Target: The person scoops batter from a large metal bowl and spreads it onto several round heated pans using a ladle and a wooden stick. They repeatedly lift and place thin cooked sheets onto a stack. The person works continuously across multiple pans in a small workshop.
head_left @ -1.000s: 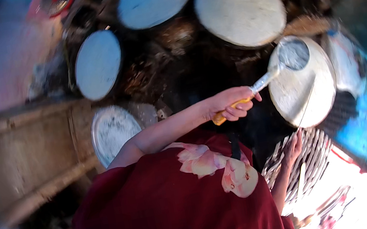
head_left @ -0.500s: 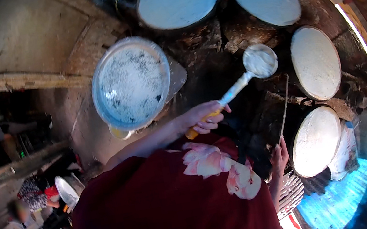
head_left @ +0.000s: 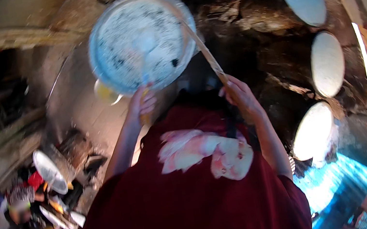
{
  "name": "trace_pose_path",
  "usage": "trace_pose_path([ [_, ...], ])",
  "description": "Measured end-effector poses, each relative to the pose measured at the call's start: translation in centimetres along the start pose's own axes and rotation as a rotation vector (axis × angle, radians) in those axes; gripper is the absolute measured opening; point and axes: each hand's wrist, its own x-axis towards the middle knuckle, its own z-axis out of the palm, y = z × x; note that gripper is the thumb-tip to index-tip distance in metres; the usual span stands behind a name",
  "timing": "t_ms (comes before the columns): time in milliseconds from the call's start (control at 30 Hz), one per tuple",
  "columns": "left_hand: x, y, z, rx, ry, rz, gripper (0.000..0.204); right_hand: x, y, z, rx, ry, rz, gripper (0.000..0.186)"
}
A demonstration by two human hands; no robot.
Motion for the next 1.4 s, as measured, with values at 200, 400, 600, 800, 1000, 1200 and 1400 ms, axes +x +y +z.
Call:
trace_pose_path([
  [200, -0.4, -0.3, -4.8, -0.390, -0.034, 0.044, 0.038, 6.2, -9.0, -1.7, 0.021, 0.329, -0.465, 0.075],
  [400, -0.4, -1.0, -2.6, -0.474, -0.046, 0.026, 0.037, 13.4, -8.0, -7.9, 0.228, 0.379, -0.465, 0.057],
  [600, -0.3, -1.7, 1.0, -0.480, -0.064, 0.055, 0.035, 19.8, -6.5, -12.3, 0.261, 0.521, -0.406, 0.047],
  [800, 0.2, -2.1, 1.8, -0.450, -0.017, 0.080, 0.035, 20.6, -8.3, -12.0, -0.318, 0.756, -0.261, 0.054],
  [1000, 1.0, -1.9, 2.8, -0.430, 0.028, 0.097, 0.036, 23.6, -8.2, -15.3, -0.935, 1.007, -0.377, 0.049],
  [1200, 1.2, -1.9, 2.7, -0.406, 0.030, 0.094, 0.037, 24.8, -12.3, -17.7, -0.544, 1.029, -0.618, 0.041],
  [1400, 0.8, -1.9, 3.4, -0.376, 0.076, 0.119, 0.035, 25.0, -8.3, -13.8, -0.605, 0.866, -0.575, 0.042],
])
